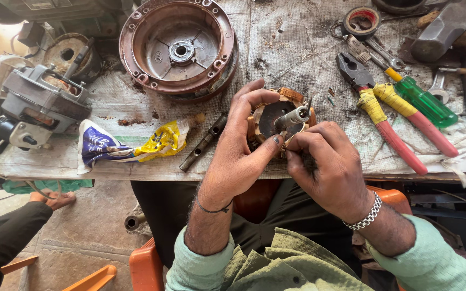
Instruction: The person manipulates a small cylindrical electrical component with copper windings, repeatedly adjusting and inspecting the wires and central shaft. The hands rotate the component and tuck wires into slots while other tools and parts remain on the workbench.
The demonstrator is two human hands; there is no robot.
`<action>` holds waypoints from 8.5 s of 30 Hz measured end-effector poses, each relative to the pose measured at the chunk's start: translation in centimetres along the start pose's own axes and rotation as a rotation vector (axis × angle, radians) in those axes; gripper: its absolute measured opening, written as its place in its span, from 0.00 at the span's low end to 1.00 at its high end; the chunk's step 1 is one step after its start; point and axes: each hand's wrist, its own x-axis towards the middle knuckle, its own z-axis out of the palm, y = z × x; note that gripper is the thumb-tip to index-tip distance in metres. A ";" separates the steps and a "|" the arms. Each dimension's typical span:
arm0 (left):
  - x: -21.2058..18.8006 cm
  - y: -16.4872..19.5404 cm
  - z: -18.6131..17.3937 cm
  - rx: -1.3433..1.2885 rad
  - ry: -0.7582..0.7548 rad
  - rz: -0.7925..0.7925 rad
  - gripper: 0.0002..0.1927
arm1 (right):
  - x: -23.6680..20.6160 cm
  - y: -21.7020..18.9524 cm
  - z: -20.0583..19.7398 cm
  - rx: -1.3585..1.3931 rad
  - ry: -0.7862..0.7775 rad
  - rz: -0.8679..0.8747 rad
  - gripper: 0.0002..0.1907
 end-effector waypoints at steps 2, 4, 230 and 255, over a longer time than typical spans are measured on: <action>0.0 -0.1 0.0 0.032 0.002 0.031 0.29 | 0.0 0.1 -0.1 -0.011 -0.014 -0.019 0.13; 0.0 -0.1 0.0 0.016 0.000 0.026 0.30 | 0.0 0.1 -0.1 -0.015 -0.029 -0.034 0.13; -0.7 2.3 -0.5 0.527 -0.067 0.159 0.14 | 0.7 0.4 -2.8 0.065 -0.019 0.008 0.15; -0.7 3.1 2.7 0.748 0.144 0.271 0.10 | 0.9 0.7 -2.9 0.086 -0.044 -0.007 0.22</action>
